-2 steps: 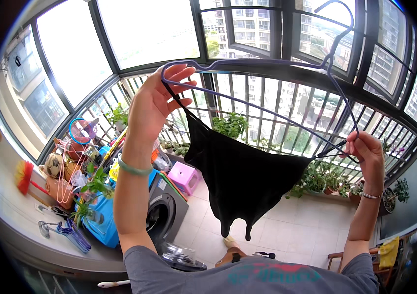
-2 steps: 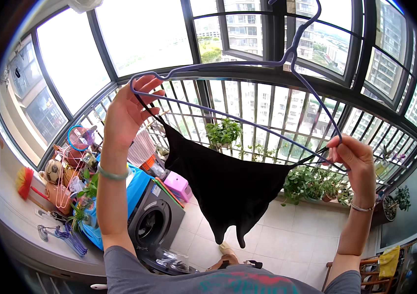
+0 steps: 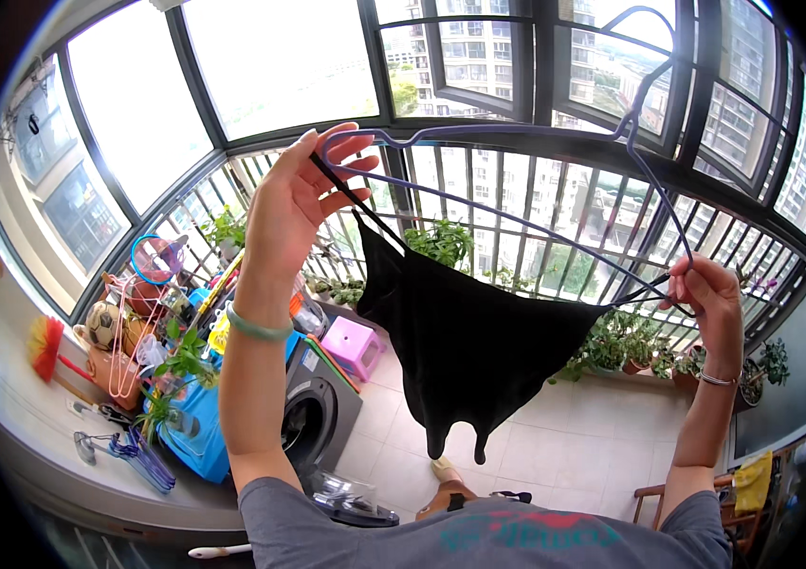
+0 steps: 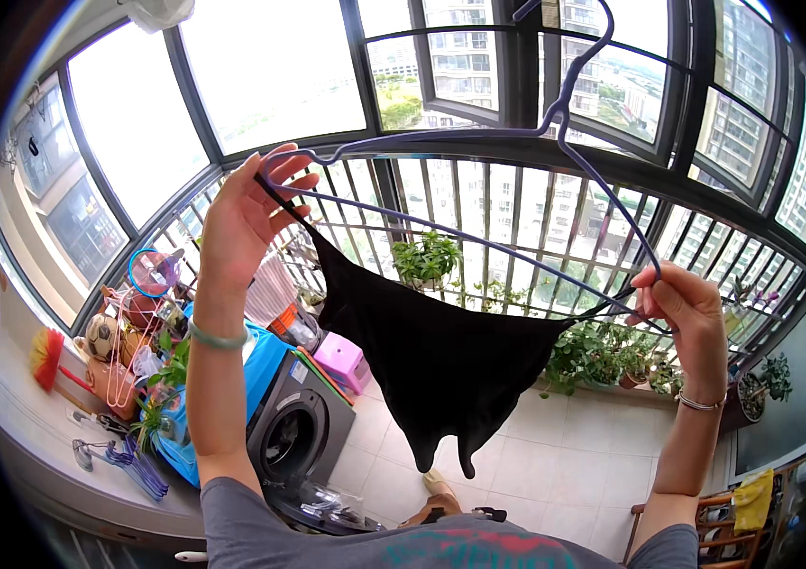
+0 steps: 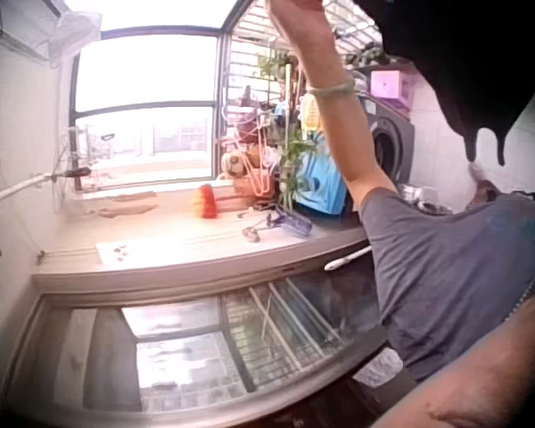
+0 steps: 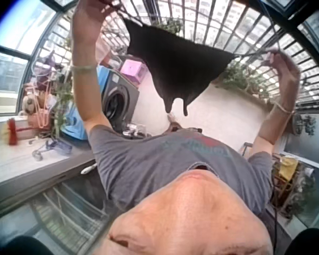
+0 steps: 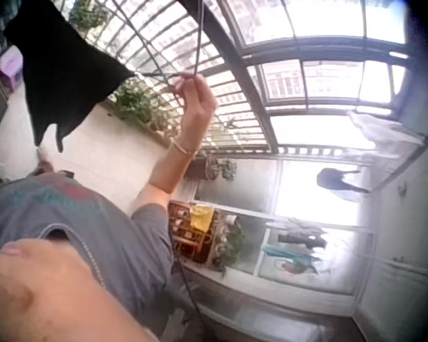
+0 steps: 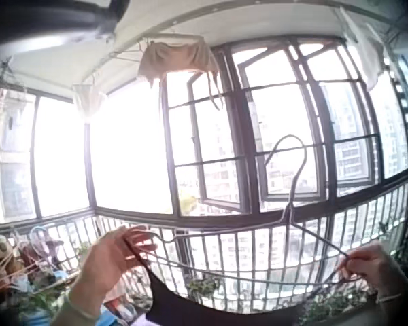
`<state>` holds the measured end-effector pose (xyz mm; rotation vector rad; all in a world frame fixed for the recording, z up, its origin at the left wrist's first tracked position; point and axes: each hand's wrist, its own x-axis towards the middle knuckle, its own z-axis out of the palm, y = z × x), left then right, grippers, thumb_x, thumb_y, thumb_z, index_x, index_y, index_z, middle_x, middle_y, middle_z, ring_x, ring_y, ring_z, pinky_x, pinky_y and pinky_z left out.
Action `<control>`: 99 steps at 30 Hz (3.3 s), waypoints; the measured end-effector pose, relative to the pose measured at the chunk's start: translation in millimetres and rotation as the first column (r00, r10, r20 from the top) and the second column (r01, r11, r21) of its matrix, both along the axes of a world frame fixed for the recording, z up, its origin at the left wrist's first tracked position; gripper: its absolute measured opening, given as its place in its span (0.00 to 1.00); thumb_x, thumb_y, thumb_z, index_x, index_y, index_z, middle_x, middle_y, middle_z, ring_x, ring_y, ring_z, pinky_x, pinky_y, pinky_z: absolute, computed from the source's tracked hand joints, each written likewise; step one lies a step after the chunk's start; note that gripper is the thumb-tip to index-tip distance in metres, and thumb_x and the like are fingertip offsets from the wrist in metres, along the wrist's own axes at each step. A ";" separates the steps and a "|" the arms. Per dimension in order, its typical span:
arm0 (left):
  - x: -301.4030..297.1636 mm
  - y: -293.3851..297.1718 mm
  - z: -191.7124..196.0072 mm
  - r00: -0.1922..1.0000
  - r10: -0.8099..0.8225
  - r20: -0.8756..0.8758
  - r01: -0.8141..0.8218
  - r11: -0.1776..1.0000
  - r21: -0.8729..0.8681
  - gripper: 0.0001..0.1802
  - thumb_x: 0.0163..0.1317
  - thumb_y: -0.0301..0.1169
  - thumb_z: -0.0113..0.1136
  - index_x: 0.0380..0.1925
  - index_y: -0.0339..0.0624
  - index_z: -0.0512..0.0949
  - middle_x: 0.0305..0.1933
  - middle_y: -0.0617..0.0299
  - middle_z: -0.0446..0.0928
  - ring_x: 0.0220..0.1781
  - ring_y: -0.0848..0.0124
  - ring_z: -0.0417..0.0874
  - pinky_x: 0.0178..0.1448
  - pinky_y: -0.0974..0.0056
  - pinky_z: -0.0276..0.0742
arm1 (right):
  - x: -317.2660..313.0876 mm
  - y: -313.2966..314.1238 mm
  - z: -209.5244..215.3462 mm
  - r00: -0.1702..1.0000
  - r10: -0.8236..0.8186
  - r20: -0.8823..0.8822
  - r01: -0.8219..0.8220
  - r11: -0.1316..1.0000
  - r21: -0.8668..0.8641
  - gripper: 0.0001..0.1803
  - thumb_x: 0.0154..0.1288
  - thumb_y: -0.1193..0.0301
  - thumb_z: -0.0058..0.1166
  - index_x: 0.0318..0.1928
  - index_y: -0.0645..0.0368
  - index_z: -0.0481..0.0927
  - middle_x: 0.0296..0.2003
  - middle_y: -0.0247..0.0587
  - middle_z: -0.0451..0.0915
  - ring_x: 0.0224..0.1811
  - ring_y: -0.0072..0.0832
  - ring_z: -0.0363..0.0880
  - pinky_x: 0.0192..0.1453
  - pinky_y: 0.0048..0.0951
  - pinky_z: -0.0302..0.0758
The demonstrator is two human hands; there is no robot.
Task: The person removes clothes from a washing machine, places them on hangers, and hangs them on a drying rack. They handle a black dress, dark shorts, and a white skirt, using different hangers for each item.
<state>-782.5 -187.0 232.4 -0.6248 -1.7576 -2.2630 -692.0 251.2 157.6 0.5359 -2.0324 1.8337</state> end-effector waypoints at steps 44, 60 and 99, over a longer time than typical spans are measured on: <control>6.4 315.9 55.6 0.671 -0.329 -0.665 0.113 0.931 -0.346 0.12 0.62 0.38 0.66 0.28 0.41 0.84 0.24 0.70 0.75 0.24 0.84 0.65 0.29 0.73 0.60 | 321.2 97.8 131.9 0.439 -0.881 -0.177 0.882 0.460 -0.100 0.16 0.69 0.72 0.50 0.54 0.63 0.80 0.42 0.36 0.83 0.29 0.12 0.66 0.38 0.16 0.70; 28.7 394.8 57.4 0.592 -0.462 -0.661 0.356 0.885 -0.300 0.11 0.64 0.38 0.65 0.30 0.41 0.84 0.23 0.75 0.72 0.24 0.87 0.60 0.28 0.76 0.53 | 370.3 135.9 161.6 0.360 -0.887 -0.289 0.930 0.366 0.037 0.18 0.66 0.75 0.49 0.55 0.68 0.78 0.38 0.43 0.84 0.26 0.13 0.67 0.31 0.15 0.69; 74.9 537.1 100.1 0.524 -0.609 -0.595 0.573 0.769 -0.283 0.14 0.64 0.42 0.64 0.32 0.42 0.85 0.31 0.69 0.81 0.40 0.80 0.75 0.52 0.71 0.66 | 421.0 177.4 185.5 0.288 -0.718 -0.633 0.928 0.045 0.371 0.15 0.69 0.62 0.55 0.43 0.60 0.85 0.23 0.29 0.77 0.20 0.10 0.69 0.21 0.13 0.67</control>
